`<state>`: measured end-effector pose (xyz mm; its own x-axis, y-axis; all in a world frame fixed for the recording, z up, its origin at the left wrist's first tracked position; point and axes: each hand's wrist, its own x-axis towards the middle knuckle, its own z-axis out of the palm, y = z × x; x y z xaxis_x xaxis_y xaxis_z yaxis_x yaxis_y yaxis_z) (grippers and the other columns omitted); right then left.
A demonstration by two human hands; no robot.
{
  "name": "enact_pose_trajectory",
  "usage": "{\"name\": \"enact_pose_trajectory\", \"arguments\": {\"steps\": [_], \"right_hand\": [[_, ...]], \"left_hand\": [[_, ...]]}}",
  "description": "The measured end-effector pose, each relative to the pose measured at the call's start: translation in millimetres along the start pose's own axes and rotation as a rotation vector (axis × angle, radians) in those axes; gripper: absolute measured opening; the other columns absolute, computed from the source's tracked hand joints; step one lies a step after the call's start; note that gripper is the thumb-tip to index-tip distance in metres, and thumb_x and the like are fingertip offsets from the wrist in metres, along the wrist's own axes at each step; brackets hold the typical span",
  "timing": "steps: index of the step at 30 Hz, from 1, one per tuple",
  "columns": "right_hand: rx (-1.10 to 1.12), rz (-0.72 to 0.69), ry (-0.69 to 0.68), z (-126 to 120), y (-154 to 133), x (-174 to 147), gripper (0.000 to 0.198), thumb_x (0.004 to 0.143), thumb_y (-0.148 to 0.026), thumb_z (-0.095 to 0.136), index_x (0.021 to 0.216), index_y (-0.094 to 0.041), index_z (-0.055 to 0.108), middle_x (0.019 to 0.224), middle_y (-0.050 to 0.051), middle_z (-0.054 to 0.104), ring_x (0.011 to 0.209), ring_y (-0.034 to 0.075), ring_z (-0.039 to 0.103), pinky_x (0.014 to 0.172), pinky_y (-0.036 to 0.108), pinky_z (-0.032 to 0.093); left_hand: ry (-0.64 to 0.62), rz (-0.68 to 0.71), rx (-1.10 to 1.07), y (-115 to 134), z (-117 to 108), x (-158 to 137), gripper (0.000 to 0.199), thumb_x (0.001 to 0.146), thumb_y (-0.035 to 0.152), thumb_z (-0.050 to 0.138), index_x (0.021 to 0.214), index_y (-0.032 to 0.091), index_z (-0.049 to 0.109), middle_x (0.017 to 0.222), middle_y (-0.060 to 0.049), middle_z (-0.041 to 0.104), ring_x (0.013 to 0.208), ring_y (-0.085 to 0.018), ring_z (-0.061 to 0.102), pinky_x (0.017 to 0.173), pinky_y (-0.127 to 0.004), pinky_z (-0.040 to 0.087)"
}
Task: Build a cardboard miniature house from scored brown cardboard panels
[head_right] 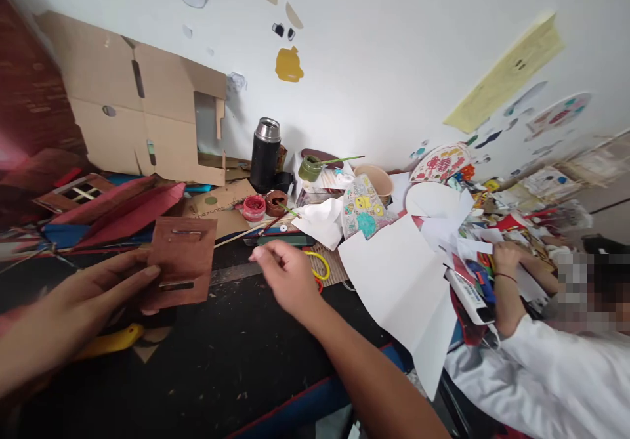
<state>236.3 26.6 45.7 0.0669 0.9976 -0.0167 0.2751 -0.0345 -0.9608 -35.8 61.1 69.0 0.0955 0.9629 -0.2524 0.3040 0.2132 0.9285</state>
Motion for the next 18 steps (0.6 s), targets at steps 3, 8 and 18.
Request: {"name": "enact_pose_trajectory", "arguments": {"steps": [3,8,18], "right_hand": [[-0.114,-0.017,0.161,-42.5,-4.8,17.9,0.04,0.099,-0.059,0.061,0.092,-0.021,0.073,0.055,-0.007,0.046,0.05,0.013,0.04,0.052,0.027,0.031],[-0.626,-0.073,0.347,-99.5,-12.4,59.8,0.031,0.102,-0.046,0.059,0.095,-0.021,0.075,0.069,0.0,0.065,0.067,0.019,0.059,0.066,0.029,0.04],[-1.426,0.136,0.268,-130.6,-20.3,120.9,0.033,0.109,-0.038,0.05,0.122,-0.018,0.073,0.111,0.016,0.08,0.104,0.029,0.073,0.085,0.034,0.047]], "left_hand": [[-0.061,0.047,0.086,-4.3,-2.4,3.1,0.062,0.064,0.076,0.076,0.102,0.027,0.079,0.099,-0.003,0.083,0.091,-0.03,0.076,0.076,-0.035,0.065],[-0.059,0.088,0.111,-6.2,-4.3,6.6,0.058,0.068,0.078,0.074,0.099,0.029,0.077,0.099,-0.001,0.083,0.093,-0.03,0.076,0.087,-0.038,0.065],[-0.126,0.041,0.046,-40.7,-11.0,18.9,0.056,0.078,0.076,0.074,0.114,0.034,0.075,0.119,0.002,0.082,0.115,-0.033,0.073,0.106,-0.041,0.058]]}}
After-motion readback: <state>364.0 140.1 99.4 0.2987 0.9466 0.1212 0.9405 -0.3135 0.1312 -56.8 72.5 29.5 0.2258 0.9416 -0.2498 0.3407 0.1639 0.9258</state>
